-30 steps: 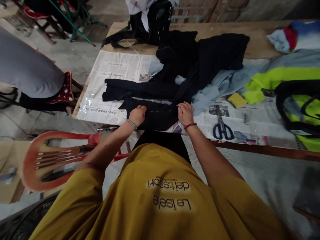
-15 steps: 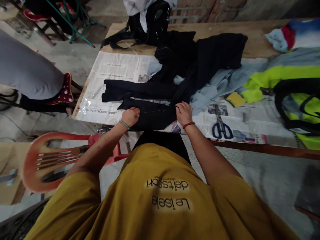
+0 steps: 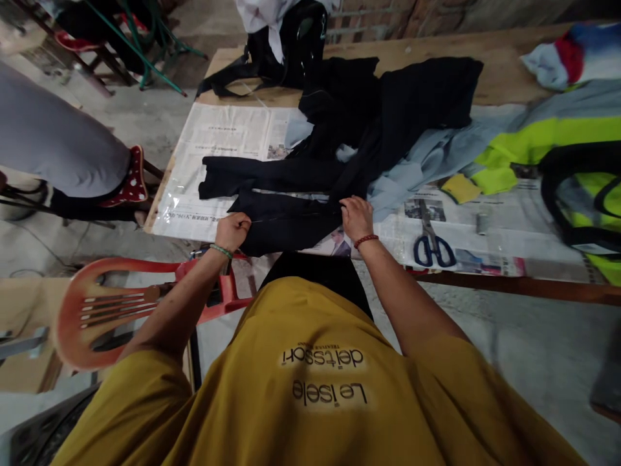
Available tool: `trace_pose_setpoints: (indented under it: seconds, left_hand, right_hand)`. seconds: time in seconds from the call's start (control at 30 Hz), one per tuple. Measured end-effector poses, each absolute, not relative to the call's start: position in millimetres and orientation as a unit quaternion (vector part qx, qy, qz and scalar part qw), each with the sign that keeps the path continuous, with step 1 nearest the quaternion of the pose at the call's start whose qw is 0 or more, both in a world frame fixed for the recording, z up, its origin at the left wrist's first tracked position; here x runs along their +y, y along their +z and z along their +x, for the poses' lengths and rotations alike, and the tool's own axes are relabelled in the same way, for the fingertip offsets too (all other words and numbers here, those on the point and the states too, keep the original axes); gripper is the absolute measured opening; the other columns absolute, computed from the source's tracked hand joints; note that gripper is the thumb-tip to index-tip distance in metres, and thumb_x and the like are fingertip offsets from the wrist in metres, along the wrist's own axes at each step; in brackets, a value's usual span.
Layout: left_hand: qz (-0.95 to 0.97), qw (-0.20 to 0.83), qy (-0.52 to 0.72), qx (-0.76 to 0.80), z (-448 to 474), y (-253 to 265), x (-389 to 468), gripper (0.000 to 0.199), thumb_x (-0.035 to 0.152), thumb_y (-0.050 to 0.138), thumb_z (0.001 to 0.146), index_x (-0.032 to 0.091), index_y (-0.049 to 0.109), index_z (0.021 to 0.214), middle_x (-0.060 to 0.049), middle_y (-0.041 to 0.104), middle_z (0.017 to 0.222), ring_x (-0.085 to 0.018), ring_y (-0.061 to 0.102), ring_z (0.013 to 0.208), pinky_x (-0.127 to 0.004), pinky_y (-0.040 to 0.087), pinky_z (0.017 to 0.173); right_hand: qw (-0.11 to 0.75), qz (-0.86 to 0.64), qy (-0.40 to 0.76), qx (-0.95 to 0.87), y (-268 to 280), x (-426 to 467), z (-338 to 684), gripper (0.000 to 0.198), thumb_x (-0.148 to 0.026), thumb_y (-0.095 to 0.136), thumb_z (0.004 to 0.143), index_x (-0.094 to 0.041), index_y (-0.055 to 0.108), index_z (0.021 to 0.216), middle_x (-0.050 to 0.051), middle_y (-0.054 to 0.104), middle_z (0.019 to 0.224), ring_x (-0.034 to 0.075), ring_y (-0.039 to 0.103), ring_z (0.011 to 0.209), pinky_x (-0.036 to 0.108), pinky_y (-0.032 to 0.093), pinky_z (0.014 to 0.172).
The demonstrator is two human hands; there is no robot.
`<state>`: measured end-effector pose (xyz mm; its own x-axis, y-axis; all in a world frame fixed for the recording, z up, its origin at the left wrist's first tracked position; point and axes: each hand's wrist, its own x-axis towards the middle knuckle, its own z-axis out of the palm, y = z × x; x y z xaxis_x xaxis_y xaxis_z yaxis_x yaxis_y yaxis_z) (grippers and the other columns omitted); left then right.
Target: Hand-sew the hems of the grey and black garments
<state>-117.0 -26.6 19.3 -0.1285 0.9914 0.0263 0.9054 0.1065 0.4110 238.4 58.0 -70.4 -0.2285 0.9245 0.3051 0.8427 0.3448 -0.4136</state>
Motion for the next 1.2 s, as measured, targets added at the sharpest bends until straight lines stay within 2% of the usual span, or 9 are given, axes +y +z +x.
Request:
trace_pose_setpoints:
  seconds: [0.13,0.3,0.43,0.57,0.73,0.93,1.2]
  left_hand:
    - [0.601,0.062,0.145,0.783,-135.7,22.1,-18.4,0.025,0.015,0.053,0.082,0.02,0.072,0.097,-0.009,0.068,0.098,-0.023,0.067,0.088,-0.033,0.052,0.082]
    - [0.572,0.0,0.258,0.779,-141.5,35.2,-7.0,0.042,0.011,0.052,0.08,0.018,0.064,0.12,-0.013,0.059,0.122,-0.022,0.065,0.097,-0.034,0.052,0.088]
    - [0.681,0.029,0.278,0.677,-87.9,41.4,-12.2,0.029,0.019,0.049,0.09,0.02,0.065,0.115,-0.009,0.063,0.115,-0.021,0.061,0.105,-0.032,0.051,0.094]
    - [0.789,0.15,0.201,0.56,-18.6,26.4,-11.9,0.024,0.023,0.05,0.096,0.02,0.071,0.106,-0.008,0.069,0.103,-0.017,0.064,0.095,-0.027,0.052,0.088]
    - [0.74,0.162,0.171,0.631,11.1,-3.9,18.0,0.027,0.013,0.049,0.094,0.017,0.074,0.102,-0.01,0.069,0.109,-0.018,0.065,0.098,-0.029,0.052,0.091]
    - [0.718,0.199,0.189,0.64,3.6,-11.3,31.8,0.026,0.013,0.056,0.09,0.02,0.074,0.107,-0.007,0.068,0.112,-0.017,0.065,0.098,-0.029,0.052,0.093]
    - [0.701,0.208,0.196,0.653,17.9,-3.6,17.5,0.021,0.019,0.064,0.087,0.022,0.072,0.106,-0.008,0.062,0.119,-0.016,0.065,0.086,-0.029,0.053,0.08]
  right_hand:
    - [0.271,-0.569,0.083,-0.772,-73.1,58.9,240.0,0.043,-0.018,0.032,0.096,-0.018,0.061,0.128,0.014,0.065,0.128,0.028,0.052,0.129,0.051,0.038,0.11]
    - [0.283,-0.563,0.097,-0.771,-74.1,59.9,240.8,0.044,-0.018,0.032,0.095,-0.018,0.061,0.129,0.014,0.066,0.126,0.028,0.051,0.129,0.052,0.038,0.111]
    - [0.27,-0.571,0.112,-0.767,-72.1,59.6,241.3,0.044,-0.019,0.033,0.095,-0.018,0.061,0.129,0.014,0.064,0.129,0.029,0.05,0.13,0.052,0.036,0.113]
    - [0.268,-0.577,0.108,-0.764,-71.4,58.9,241.9,0.043,-0.022,0.032,0.097,-0.02,0.062,0.127,0.013,0.064,0.129,0.029,0.05,0.13,0.052,0.037,0.112]
    - [0.281,-0.572,0.106,-0.764,-71.9,58.4,242.4,0.042,-0.022,0.034,0.095,-0.02,0.063,0.125,0.013,0.066,0.127,0.029,0.051,0.129,0.052,0.038,0.111]
    - [0.265,-0.574,0.101,-0.768,-71.8,58.0,243.6,0.042,-0.02,0.034,0.095,-0.018,0.063,0.125,0.014,0.065,0.127,0.028,0.052,0.129,0.051,0.037,0.112]
    - [0.274,-0.568,0.089,-0.771,-72.6,57.5,244.7,0.041,-0.023,0.032,0.096,-0.019,0.064,0.122,0.014,0.066,0.125,0.028,0.053,0.127,0.05,0.039,0.11]
